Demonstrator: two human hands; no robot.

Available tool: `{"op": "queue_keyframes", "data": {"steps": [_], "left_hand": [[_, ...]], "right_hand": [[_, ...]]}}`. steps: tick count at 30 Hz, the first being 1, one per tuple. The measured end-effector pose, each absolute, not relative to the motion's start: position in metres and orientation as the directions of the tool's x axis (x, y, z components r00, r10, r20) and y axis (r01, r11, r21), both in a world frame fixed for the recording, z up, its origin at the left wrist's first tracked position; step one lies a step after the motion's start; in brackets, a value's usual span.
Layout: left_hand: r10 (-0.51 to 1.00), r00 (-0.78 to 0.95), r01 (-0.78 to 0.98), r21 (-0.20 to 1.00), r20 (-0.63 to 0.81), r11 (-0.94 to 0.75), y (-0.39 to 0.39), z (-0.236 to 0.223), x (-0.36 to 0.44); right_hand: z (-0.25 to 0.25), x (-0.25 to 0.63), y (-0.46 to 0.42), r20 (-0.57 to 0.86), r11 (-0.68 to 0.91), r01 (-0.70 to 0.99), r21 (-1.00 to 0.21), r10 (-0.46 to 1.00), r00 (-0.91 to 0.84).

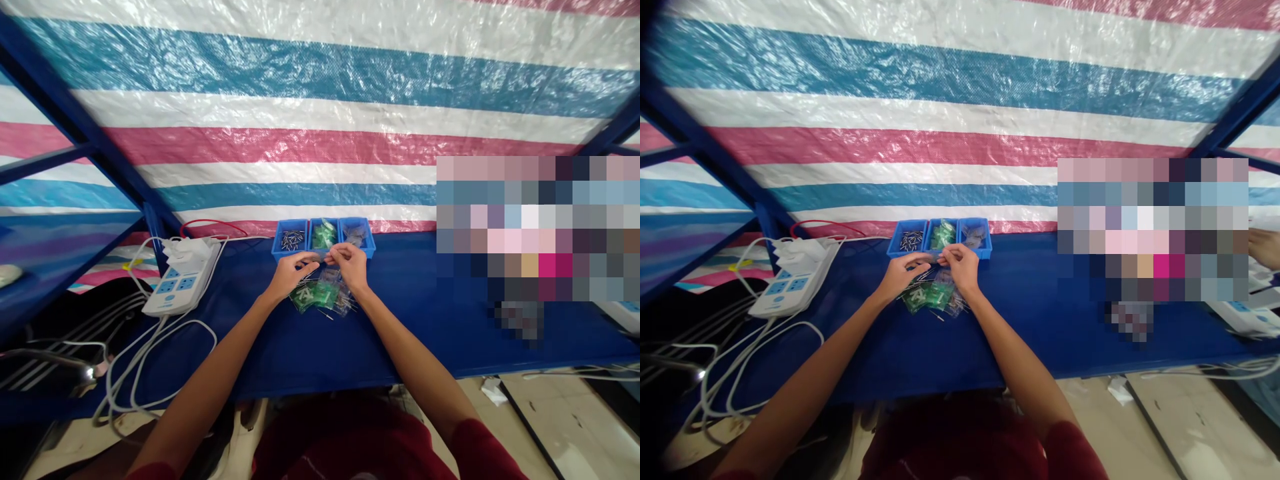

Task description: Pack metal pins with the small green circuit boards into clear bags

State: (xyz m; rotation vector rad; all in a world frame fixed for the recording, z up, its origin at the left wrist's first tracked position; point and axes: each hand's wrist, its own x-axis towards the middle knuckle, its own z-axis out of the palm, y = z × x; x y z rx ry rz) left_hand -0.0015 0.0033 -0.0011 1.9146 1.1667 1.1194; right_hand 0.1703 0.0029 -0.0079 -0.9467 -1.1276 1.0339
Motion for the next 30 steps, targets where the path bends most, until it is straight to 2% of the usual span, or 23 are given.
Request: {"op": "queue_keyframes", "data": {"steps": [3, 7, 10, 15, 22, 26, 30], "left_hand": [[0.901, 0.197, 0.402, 0.807, 0.386, -0.433, 0.0042, -0.0017, -0.002], [0.892, 0.178, 0.432, 0.781, 0.416, -0.451, 0.0054, -0.001, -0.0041], [0.904, 0.124, 0.384, 0.82, 0.409, -0.424, 0.0063, -0.0007, -0.005], [0.913, 0.119, 0.255, 0.877, 0.39, -0.408, 0.008, -0.001, -0.0047], [0.864, 0.079, 0.314, 0.81, 0.497, -0.494, 0.0061, -0.0008, -0.004], [0.896, 0.051, 0.302, 0.848, 0.442, -0.435, 0.006, -0.0011, -0.0056], [0.918, 0.049, 0.201, 0.897, 0.393, -0.394, 0.0047, -0.0015, -0.0038]], "right_hand": [[-0.0067, 0.1705, 0.0011, 0.229, 0.235, -0.137, -0.962, 0.972, 0.059], [-0.0064, 0.172, -0.0002, 0.33, 0.333, 0.09, -0.939, 0.943, -0.042], [-0.0089, 0.1719, 0.0011, 0.389, 0.396, 0.194, -0.898, 0.918, -0.072], [-0.0124, 0.17, 0.0014, 0.336, 0.344, 0.136, -0.929, 0.939, -0.079], [-0.0068, 0.1684, -0.0059, 0.419, 0.428, 0.128, -0.895, 0.904, -0.091], [-0.0094, 0.1681, -0.0042, 0.384, 0.395, 0.154, -0.906, 0.918, -0.1], [-0.0135, 0.1674, -0.0013, 0.346, 0.352, 0.147, -0.924, 0.936, -0.071]]}}
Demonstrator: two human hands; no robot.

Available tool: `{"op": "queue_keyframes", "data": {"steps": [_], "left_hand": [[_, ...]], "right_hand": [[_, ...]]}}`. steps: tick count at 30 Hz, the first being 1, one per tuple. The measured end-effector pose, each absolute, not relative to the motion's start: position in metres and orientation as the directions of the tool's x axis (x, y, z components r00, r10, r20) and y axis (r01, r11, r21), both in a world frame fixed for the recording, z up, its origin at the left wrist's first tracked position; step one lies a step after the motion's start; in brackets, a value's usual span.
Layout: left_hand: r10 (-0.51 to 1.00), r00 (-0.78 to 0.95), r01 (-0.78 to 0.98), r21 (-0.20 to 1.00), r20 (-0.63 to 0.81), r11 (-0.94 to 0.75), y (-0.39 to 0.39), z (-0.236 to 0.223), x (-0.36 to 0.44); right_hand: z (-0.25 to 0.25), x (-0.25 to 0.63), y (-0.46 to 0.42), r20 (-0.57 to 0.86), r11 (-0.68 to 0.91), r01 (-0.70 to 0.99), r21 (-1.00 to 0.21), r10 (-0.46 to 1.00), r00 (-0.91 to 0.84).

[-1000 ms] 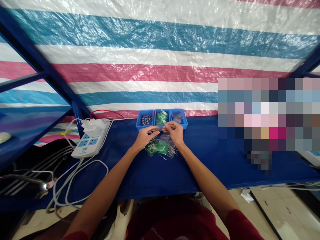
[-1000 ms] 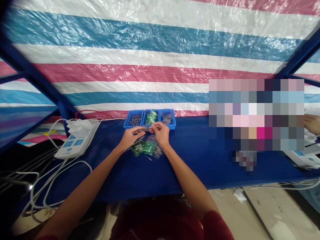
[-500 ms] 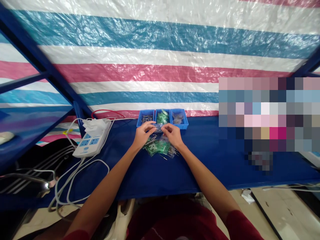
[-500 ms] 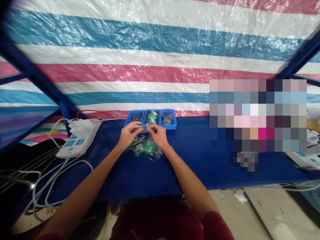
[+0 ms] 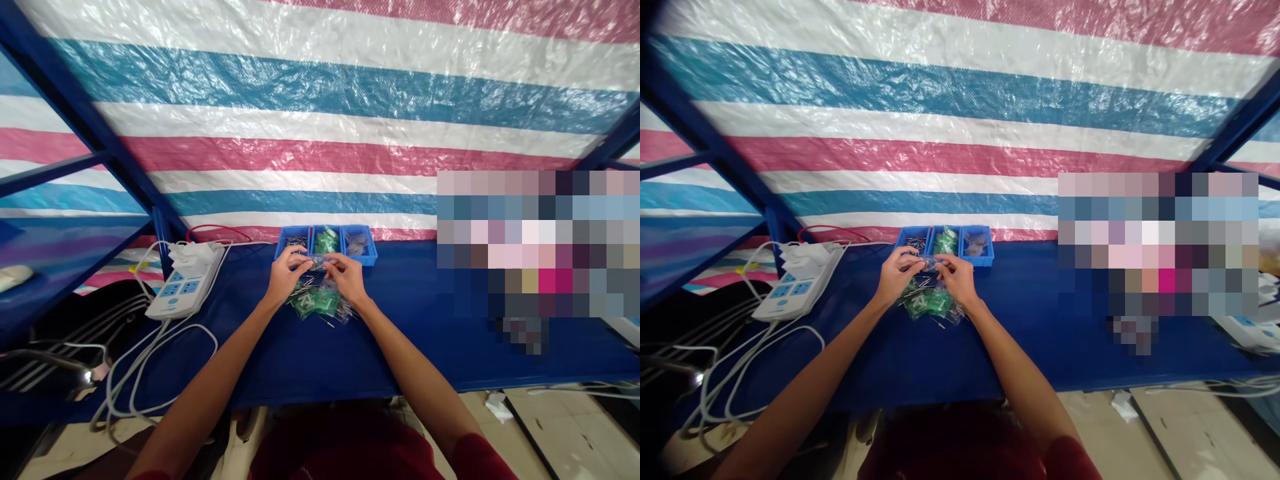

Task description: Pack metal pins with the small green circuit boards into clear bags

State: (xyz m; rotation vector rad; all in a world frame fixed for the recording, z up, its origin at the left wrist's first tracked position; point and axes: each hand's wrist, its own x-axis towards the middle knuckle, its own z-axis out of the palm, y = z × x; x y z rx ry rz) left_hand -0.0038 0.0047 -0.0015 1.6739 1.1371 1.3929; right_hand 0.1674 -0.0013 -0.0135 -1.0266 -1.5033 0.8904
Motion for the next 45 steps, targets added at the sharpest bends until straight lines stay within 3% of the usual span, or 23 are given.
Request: {"op": "queue_keyframes", "data": {"steps": [11, 17, 24, 30, 38, 42, 45], "left_hand": [[0.891, 0.118, 0.278, 0.847, 0.439, -0.454, 0.005, -0.002, -0.003], [0.924, 0.082, 0.157, 0.911, 0.373, -0.382, 0.01, -0.006, -0.004], [0.877, 0.048, 0.331, 0.821, 0.478, -0.466, 0.004, -0.002, -0.002], [0.888, 0.049, 0.387, 0.811, 0.457, -0.439, 0.008, -0.007, -0.003], [0.836, 0.072, 0.442, 0.734, 0.544, -0.516, -0.002, 0.002, 0.0], [0.876, 0.057, 0.315, 0.824, 0.478, -0.47, 0.0, 0.002, 0.001], [0.913, 0.09, 0.142, 0.902, 0.398, -0.407, 0.003, 0.001, 0.001]], "right_hand": [[-0.007, 0.17, -0.004, 0.387, 0.388, 0.238, -0.89, 0.921, -0.055], [-0.012, 0.168, 0.001, 0.325, 0.328, 0.073, -0.942, 0.945, -0.05], [-0.004, 0.171, -0.003, 0.418, 0.402, 0.362, -0.841, 0.908, -0.036], [-0.002, 0.17, -0.006, 0.405, 0.394, 0.305, -0.867, 0.914, -0.029], [-0.006, 0.169, -0.005, 0.397, 0.397, 0.265, -0.879, 0.916, -0.056], [-0.008, 0.172, -0.003, 0.409, 0.402, 0.251, -0.881, 0.912, -0.026], [-0.007, 0.175, -0.003, 0.503, 0.5, 0.278, -0.82, 0.862, -0.064]]}}
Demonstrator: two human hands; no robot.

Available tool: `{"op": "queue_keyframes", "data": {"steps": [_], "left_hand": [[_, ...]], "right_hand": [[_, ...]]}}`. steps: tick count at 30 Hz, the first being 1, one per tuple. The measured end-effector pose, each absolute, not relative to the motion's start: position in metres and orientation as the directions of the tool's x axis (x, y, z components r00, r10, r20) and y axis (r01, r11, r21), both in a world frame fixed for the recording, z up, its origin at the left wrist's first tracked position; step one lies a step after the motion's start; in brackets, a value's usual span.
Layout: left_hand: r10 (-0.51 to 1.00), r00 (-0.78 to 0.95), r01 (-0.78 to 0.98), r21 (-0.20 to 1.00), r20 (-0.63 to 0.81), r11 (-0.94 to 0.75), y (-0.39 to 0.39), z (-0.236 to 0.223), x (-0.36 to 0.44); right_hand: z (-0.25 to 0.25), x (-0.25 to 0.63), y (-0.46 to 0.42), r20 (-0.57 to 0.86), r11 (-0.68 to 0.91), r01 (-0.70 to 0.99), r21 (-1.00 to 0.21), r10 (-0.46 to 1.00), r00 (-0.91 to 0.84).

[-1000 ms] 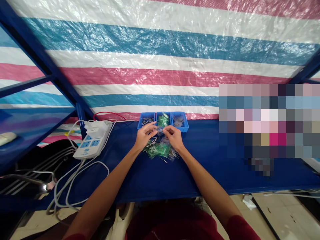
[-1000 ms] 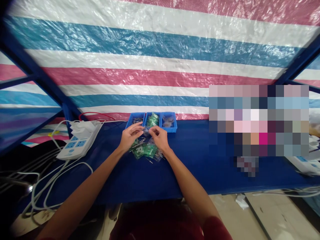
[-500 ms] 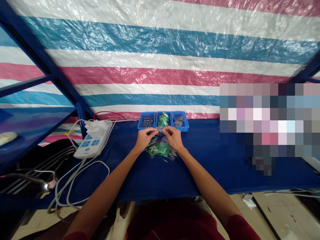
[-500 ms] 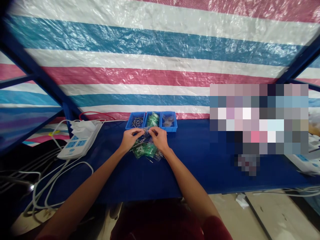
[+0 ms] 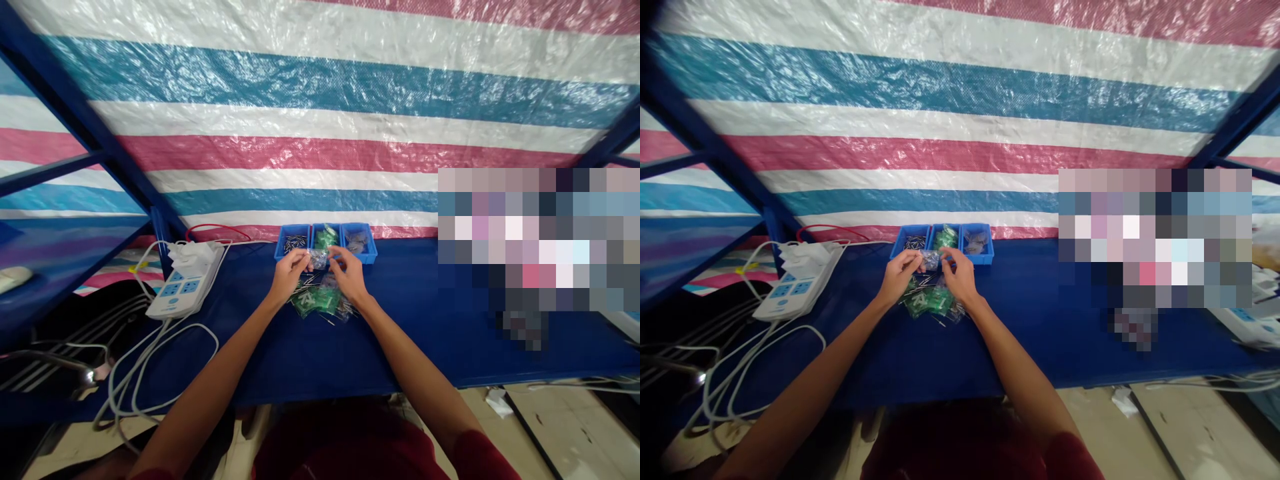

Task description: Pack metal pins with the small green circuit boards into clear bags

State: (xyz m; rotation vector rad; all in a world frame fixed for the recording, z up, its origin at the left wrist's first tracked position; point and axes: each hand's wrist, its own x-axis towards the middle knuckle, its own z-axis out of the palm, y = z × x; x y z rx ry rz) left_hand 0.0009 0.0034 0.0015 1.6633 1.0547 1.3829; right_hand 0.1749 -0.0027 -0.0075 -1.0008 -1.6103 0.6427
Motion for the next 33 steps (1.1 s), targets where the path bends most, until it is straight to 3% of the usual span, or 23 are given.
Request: {"op": "queue_keyframes", "data": {"steps": [6, 15, 22, 26, 30, 33], "left_hand": [[0.953, 0.174, 0.018, 0.967, 0.248, -0.255, 0.005, 0.0012, 0.0015], [0.937, 0.23, 0.154, 0.94, 0.264, -0.303, 0.0023, 0.0029, 0.0022], [0.937, 0.21, 0.016, 0.958, 0.278, -0.288, 0.0043, 0.0017, 0.0], [0.928, 0.208, 0.09, 0.938, 0.31, -0.334, 0.0088, -0.0016, -0.0048], [0.931, 0.118, 0.197, 0.911, 0.345, -0.363, 0.0079, -0.0018, -0.0019], [0.951, 0.141, 0.093, 0.953, 0.274, -0.288, 0.006, -0.0005, 0.0013]], "right_hand": [[-0.0091, 0.1749, -0.0018, 0.605, 0.617, 0.378, -0.69, 0.778, -0.166], [-0.0121, 0.1715, 0.0, 0.442, 0.435, 0.223, -0.872, 0.897, -0.023], [-0.0084, 0.1731, -0.0014, 0.5, 0.506, 0.178, -0.844, 0.862, -0.079], [-0.0061, 0.1724, -0.0011, 0.517, 0.506, 0.257, -0.823, 0.856, -0.031], [-0.0095, 0.1709, -0.0012, 0.45, 0.453, 0.209, -0.867, 0.891, -0.06], [-0.0112, 0.1706, -0.0027, 0.41, 0.428, 0.144, -0.892, 0.902, -0.139]]}}
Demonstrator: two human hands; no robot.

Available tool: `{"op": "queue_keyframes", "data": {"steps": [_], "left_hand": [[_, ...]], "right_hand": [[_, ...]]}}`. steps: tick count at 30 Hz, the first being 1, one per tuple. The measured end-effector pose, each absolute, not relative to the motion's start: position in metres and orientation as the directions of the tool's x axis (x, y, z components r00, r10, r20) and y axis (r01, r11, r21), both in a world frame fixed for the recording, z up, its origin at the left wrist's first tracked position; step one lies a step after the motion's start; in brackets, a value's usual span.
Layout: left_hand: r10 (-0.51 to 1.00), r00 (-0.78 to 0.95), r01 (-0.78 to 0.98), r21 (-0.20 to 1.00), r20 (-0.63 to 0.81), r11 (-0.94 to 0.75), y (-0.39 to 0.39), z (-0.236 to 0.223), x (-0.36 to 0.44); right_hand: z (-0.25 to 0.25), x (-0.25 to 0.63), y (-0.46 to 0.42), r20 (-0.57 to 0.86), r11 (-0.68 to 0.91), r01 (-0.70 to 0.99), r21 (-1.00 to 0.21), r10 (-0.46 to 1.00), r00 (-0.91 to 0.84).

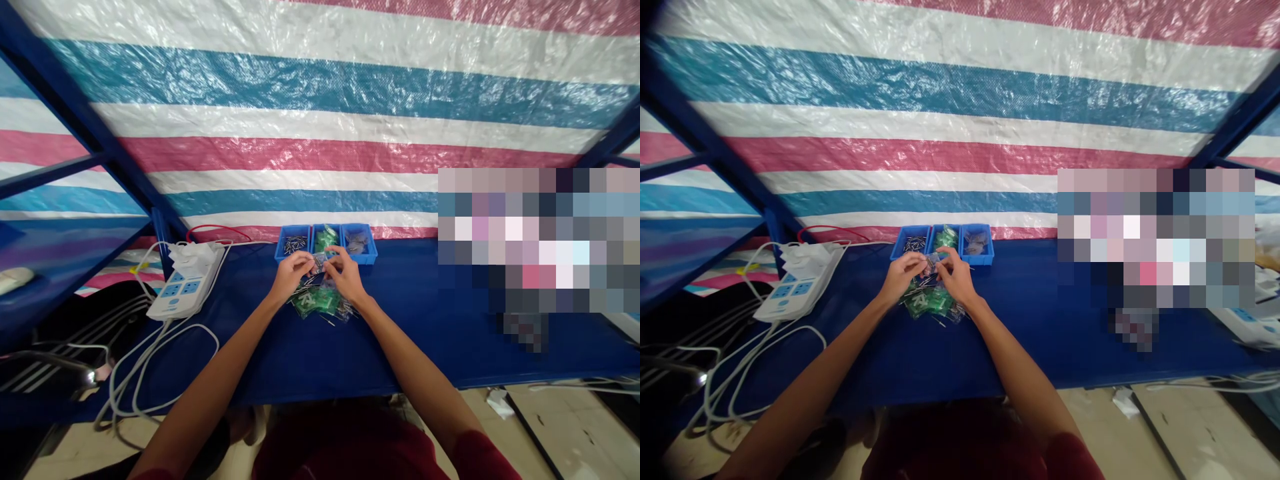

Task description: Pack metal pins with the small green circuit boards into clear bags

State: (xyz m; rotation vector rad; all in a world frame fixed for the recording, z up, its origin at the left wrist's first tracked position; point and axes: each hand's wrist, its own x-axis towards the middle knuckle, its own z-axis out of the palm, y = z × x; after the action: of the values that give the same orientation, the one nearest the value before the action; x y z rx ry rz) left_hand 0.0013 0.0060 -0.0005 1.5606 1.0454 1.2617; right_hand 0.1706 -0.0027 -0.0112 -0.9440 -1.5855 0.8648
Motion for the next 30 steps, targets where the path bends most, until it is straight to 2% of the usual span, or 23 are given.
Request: {"op": "queue_keyframes", "data": {"steps": [5, 8, 10, 13, 15, 17, 18, 20, 21, 23, 25, 26, 28, 30], "left_hand": [[0.961, 0.176, -0.08, 0.976, 0.214, -0.203, 0.006, 0.001, 0.0], [0.97, 0.165, -0.041, 0.984, 0.18, -0.175, 0.008, 0.002, -0.003], [0.979, 0.078, 0.012, 0.982, 0.186, -0.188, 0.01, 0.003, -0.006], [0.971, -0.055, 0.055, 0.972, 0.231, -0.228, 0.012, 0.003, -0.009], [0.966, -0.097, 0.056, 0.97, 0.24, -0.236, 0.013, 0.004, -0.01], [0.965, -0.117, 0.053, 0.971, 0.236, -0.231, 0.014, 0.004, -0.011], [0.965, -0.119, 0.054, 0.972, 0.234, -0.229, 0.014, 0.004, -0.011], [0.965, -0.111, 0.065, 0.97, 0.239, -0.233, 0.013, 0.004, -0.01], [0.964, -0.104, 0.072, 0.969, 0.243, -0.237, 0.013, 0.003, -0.01], [0.963, -0.091, 0.09, 0.965, 0.254, -0.246, 0.013, 0.003, -0.01], [0.961, -0.083, 0.107, 0.961, 0.263, -0.254, 0.012, 0.002, -0.01], [0.961, -0.08, 0.115, 0.96, 0.265, -0.256, 0.012, 0.002, -0.01], [0.961, -0.075, 0.134, 0.957, 0.267, -0.256, 0.012, 0.002, -0.01], [0.961, -0.075, 0.154, 0.955, 0.267, -0.253, 0.011, 0.003, -0.009]], "right_hand": [[-0.007, 0.171, -0.005, 0.454, 0.476, 0.196, -0.857, 0.879, -0.146], [-0.005, 0.172, -0.004, 0.489, 0.492, 0.298, -0.818, 0.868, -0.091], [-0.006, 0.173, -0.001, 0.447, 0.456, 0.304, -0.836, 0.889, -0.105], [-0.011, 0.173, 0.005, 0.269, 0.282, 0.118, -0.952, 0.956, -0.116], [-0.013, 0.174, 0.01, 0.173, 0.175, -0.117, -0.978, 0.985, 0.025], [-0.012, 0.174, 0.014, 0.096, 0.156, -0.36, -0.92, 0.979, 0.178], [-0.012, 0.175, 0.014, 0.072, 0.154, -0.449, -0.88, 0.978, 0.194], [-0.01, 0.176, 0.014, 0.065, 0.132, -0.537, -0.833, 0.988, 0.142], [-0.009, 0.176, 0.012, 0.073, 0.115, -0.529, -0.84, 0.992, 0.1], [-0.007, 0.176, 0.009, 0.104, 0.121, -0.39, -0.913, 0.992, 0.066], [-0.006, 0.178, 0.006, 0.182, 0.19, -0.07, -0.979, 0.978, 0.1], [-0.006, 0.179, 0.005, 0.236, 0.221, 0.132, -0.966, 0.965, 0.112], [-0.007, 0.181, 0.005, 0.296, 0.222, 0.493, -0.841, 0.952, 0.078], [-0.009, 0.184, 0.005, 0.243, 0.164, 0.72, -0.675, 0.97, 0.007]]}}
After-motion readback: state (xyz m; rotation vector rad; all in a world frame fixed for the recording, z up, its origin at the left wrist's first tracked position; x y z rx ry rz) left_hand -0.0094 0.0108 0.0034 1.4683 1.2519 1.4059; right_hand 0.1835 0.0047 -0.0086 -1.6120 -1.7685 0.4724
